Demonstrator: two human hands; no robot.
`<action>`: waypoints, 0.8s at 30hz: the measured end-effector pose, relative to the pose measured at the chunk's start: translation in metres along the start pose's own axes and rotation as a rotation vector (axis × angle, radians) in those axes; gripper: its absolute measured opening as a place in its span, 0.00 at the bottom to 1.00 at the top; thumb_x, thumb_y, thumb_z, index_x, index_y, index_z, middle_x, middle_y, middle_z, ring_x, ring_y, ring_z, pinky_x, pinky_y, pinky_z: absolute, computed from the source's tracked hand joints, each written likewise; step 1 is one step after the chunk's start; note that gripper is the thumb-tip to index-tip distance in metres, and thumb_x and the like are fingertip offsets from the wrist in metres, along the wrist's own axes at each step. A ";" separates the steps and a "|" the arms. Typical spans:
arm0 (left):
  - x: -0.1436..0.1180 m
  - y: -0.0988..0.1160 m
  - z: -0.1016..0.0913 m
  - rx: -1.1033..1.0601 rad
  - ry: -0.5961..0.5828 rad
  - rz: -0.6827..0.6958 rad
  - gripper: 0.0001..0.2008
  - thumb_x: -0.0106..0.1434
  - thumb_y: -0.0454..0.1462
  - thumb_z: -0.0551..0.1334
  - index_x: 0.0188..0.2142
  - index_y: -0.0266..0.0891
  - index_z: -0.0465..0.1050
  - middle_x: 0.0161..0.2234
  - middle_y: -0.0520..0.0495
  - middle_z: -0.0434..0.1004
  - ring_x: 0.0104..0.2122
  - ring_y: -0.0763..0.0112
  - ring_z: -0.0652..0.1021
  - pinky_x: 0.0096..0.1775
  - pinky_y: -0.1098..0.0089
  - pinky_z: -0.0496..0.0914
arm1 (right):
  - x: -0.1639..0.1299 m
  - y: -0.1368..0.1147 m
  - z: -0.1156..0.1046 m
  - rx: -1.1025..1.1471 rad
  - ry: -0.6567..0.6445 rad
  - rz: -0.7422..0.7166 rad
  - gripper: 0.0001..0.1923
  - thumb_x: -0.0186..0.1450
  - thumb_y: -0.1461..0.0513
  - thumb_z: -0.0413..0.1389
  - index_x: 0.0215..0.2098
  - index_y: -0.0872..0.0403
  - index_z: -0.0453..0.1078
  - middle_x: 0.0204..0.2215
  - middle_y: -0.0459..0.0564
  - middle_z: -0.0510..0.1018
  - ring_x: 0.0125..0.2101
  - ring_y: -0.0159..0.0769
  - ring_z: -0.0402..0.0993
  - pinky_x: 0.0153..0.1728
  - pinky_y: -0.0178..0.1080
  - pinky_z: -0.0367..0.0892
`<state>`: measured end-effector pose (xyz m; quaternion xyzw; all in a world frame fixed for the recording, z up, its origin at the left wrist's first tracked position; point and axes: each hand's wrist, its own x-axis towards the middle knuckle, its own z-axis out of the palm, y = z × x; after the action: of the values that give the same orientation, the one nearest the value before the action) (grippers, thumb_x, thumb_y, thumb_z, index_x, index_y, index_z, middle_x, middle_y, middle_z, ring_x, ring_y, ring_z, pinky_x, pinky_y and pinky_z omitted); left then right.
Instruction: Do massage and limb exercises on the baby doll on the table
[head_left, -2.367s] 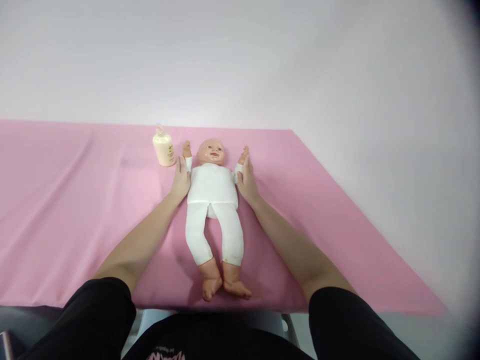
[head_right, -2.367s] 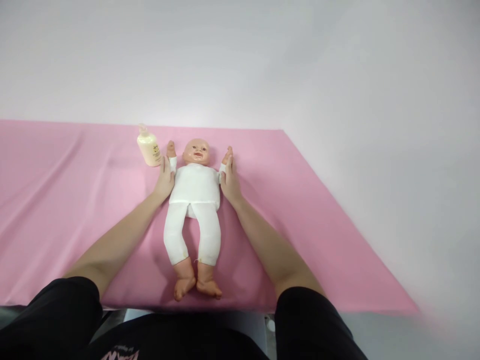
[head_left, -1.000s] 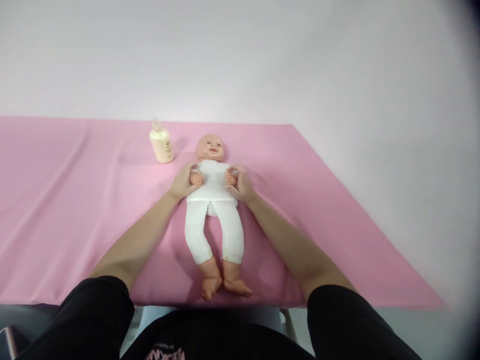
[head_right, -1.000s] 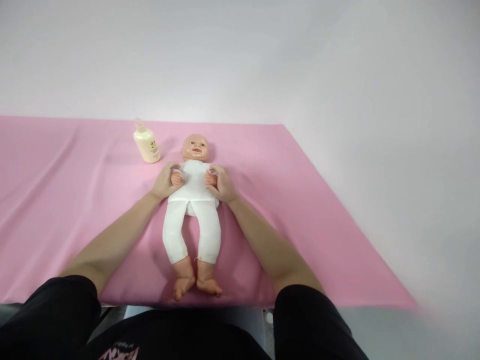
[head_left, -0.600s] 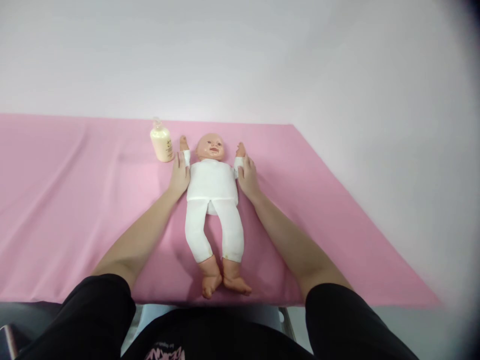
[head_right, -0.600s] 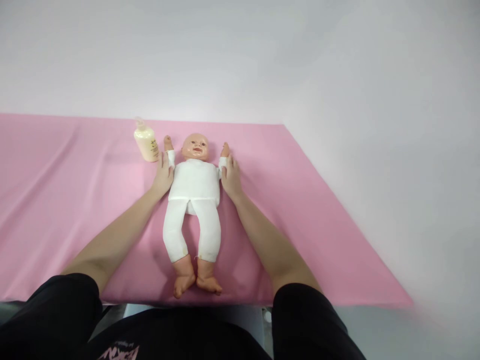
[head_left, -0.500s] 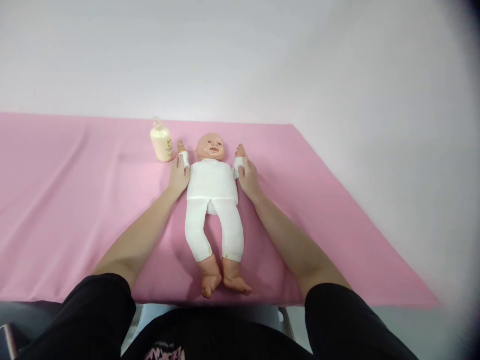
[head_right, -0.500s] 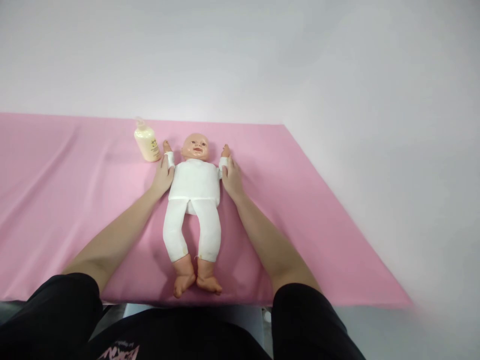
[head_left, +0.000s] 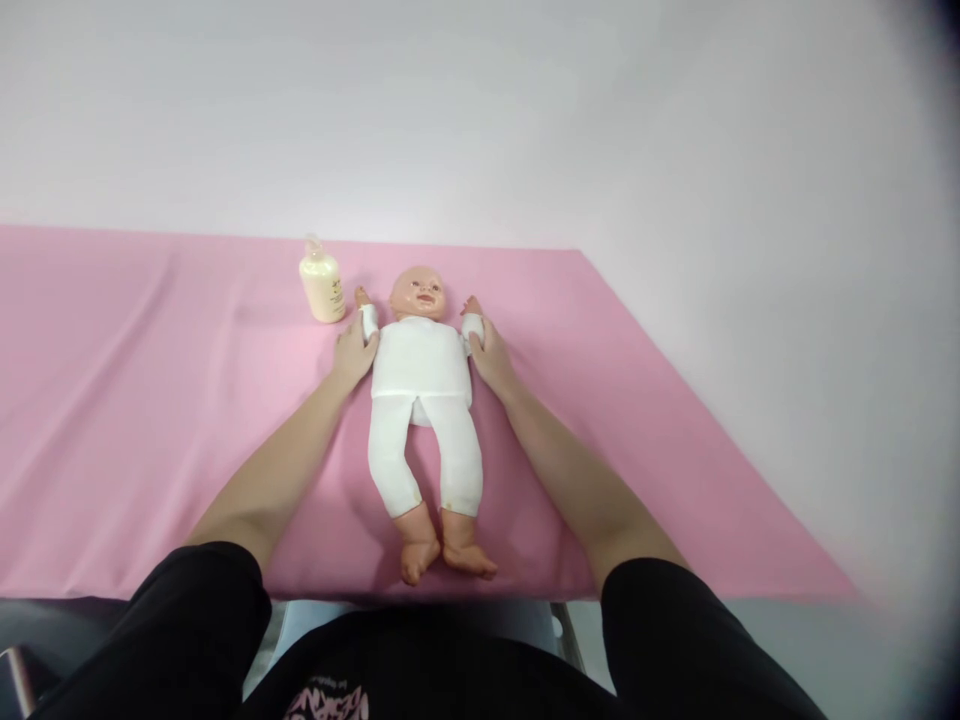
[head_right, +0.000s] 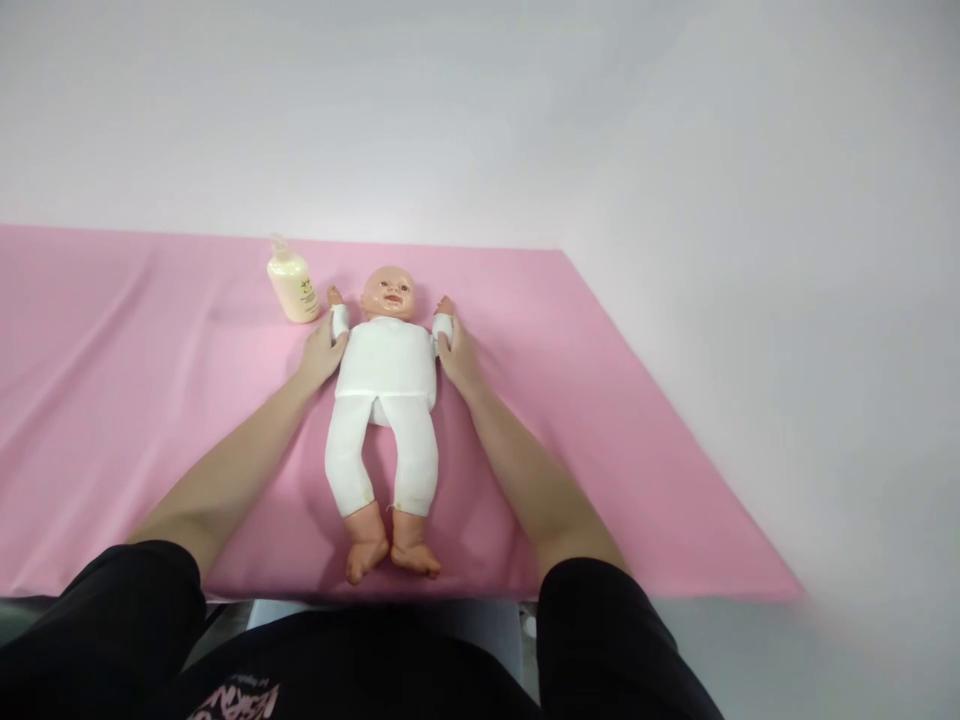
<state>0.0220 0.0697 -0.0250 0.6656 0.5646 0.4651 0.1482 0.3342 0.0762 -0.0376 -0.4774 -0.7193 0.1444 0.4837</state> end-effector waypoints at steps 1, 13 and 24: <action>0.000 0.001 0.000 -0.039 0.003 0.014 0.31 0.66 0.47 0.63 0.65 0.39 0.62 0.60 0.33 0.72 0.60 0.46 0.73 0.62 0.45 0.64 | 0.000 -0.002 0.000 0.017 0.007 -0.005 0.30 0.73 0.45 0.46 0.67 0.50 0.56 0.62 0.60 0.71 0.61 0.50 0.69 0.62 0.59 0.66; -0.014 0.025 -0.015 -0.033 -0.025 0.477 0.23 0.54 0.51 0.73 0.43 0.42 0.72 0.45 0.40 0.73 0.49 0.52 0.74 0.55 0.53 0.68 | -0.019 -0.053 -0.011 -0.084 -0.091 -0.382 0.25 0.60 0.52 0.60 0.54 0.50 0.69 0.47 0.57 0.79 0.49 0.53 0.75 0.57 0.58 0.68; -0.021 0.003 -0.036 -0.577 0.303 -0.067 0.26 0.52 0.42 0.76 0.47 0.43 0.68 0.46 0.44 0.74 0.48 0.60 0.77 0.53 0.61 0.71 | -0.024 -0.031 -0.041 0.074 0.202 -0.044 0.21 0.64 0.53 0.57 0.51 0.53 0.66 0.50 0.59 0.76 0.52 0.47 0.73 0.59 0.53 0.67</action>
<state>-0.0028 0.0385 -0.0135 0.5003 0.4467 0.6945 0.2604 0.3532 0.0300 -0.0103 -0.4554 -0.6714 0.1114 0.5740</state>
